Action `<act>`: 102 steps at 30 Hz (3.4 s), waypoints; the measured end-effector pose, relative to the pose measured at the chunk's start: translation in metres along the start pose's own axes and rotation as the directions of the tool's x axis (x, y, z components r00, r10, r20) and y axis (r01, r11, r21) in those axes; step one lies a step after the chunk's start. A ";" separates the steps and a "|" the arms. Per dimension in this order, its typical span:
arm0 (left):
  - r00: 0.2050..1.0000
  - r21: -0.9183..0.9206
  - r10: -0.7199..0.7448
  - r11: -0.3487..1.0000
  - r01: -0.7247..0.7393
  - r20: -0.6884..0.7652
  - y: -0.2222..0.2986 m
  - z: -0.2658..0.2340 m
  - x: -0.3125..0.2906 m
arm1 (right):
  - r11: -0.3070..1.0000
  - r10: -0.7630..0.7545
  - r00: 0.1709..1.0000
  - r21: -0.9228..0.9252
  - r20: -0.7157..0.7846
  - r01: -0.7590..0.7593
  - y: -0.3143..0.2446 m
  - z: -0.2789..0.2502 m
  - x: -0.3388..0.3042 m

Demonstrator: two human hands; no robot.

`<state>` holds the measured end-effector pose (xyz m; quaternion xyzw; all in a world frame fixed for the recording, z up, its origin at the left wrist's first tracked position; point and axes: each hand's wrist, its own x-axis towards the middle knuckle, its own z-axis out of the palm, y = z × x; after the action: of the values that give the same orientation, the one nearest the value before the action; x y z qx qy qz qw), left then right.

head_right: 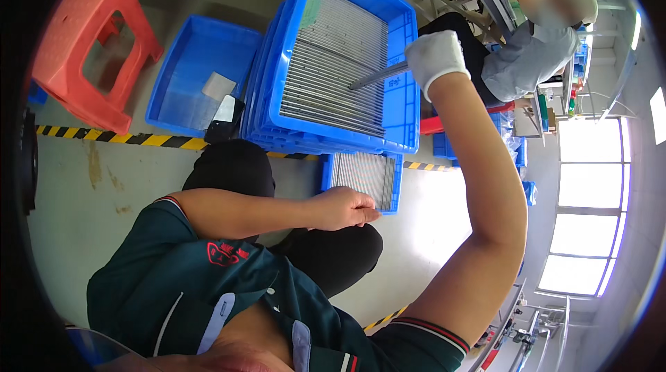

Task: Picking up, aligning, and sorting thin metal rods within plastic crates.

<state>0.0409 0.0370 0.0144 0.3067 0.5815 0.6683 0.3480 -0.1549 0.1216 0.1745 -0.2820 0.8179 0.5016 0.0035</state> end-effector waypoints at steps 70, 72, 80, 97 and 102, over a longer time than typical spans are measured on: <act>0.914 0.482 0.351 0.849 -0.218 -0.203 0.004 -0.061 -0.015 | -0.964 0.089 0.752 0.246 0.653 -0.100 -0.230 0.082 -0.278; 0.885 0.470 0.367 0.859 -0.204 -0.287 -0.002 -0.050 -0.012 | -0.922 0.180 0.733 0.372 0.655 -0.105 -0.235 0.088 -0.279; 0.896 0.163 0.210 0.974 -0.157 -0.392 -0.003 -0.050 -0.003 | -0.608 0.457 0.650 0.747 0.607 -0.270 -0.238 0.086 -0.280; 0.852 0.237 0.231 0.963 -0.130 -0.469 -0.007 -0.037 -0.003 | -0.467 0.541 0.610 0.810 0.579 -0.354 -0.242 0.086 -0.276; 0.855 0.268 0.291 0.945 -0.187 -0.429 -0.001 -0.049 -0.007 | -0.812 0.267 0.704 0.547 0.658 -0.204 -0.240 0.085 -0.275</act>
<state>0.0050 0.0035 0.0070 0.2446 0.6740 0.6927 0.0776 0.1646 0.2366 0.0150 0.2220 0.7955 -0.5625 0.0392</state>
